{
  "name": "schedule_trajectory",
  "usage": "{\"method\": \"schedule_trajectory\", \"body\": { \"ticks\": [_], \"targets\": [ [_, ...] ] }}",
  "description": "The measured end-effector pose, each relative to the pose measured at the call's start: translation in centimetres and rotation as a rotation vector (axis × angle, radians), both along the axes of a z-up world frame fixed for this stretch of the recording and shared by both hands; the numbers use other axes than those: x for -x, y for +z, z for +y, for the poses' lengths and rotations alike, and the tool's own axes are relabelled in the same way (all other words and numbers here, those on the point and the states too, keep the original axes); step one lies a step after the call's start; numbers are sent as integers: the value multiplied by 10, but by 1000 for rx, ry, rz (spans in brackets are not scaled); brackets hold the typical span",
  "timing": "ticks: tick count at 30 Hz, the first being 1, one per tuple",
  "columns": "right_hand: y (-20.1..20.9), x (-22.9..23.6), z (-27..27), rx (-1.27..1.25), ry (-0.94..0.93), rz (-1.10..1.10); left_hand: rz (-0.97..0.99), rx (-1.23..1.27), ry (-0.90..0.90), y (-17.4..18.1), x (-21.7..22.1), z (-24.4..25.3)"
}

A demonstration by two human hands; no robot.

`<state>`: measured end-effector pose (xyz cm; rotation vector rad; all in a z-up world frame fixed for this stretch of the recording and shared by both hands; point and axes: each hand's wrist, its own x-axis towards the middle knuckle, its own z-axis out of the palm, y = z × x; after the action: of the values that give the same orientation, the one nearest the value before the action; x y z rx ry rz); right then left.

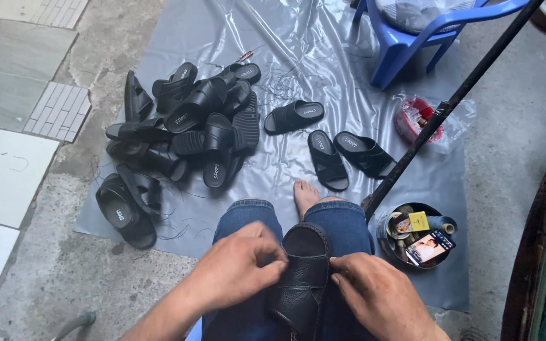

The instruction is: Hand-sewing the upper component of a sandal to the sole using a needle and thread.

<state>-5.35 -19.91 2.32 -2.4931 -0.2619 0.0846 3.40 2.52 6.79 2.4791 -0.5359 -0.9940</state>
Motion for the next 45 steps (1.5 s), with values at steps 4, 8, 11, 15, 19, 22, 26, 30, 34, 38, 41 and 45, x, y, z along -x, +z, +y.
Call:
{"method": "schedule_trajectory", "body": {
  "ticks": [4,8,11,15,19,22,26,30,34,38,41,45],
  "targets": [
    [-3,1,1,-69,3,-71,426,623,392,-9,4,-18],
    [-5,3,0,-75,-41,-71,530,869,533,-37,20,-33],
    [-8,6,3,-115,-92,-95,-273,621,217,-37,28,-31],
    [-16,12,11,-169,-107,-181,-257,330,283,-38,29,-34],
    [-22,18,18,-205,-183,-201,-120,252,243,-38,26,-37],
    [-21,19,20,-222,-190,-205,-143,258,126,-36,26,-38],
    [-22,22,17,-192,-187,-160,-324,281,-210,-29,24,-33],
    [-21,19,5,-135,-115,-117,-284,252,-231,-16,18,-35],
    [6,4,-19,258,41,430,-143,119,-239,-12,13,-38],
    [51,-13,-42,468,-153,593,-69,136,-135,-11,13,-37],
    [41,0,-41,317,-90,486,-85,222,-59,-14,17,-35],
    [22,17,-44,140,-26,260,-133,264,-17,-11,27,-38]
  ]
}}
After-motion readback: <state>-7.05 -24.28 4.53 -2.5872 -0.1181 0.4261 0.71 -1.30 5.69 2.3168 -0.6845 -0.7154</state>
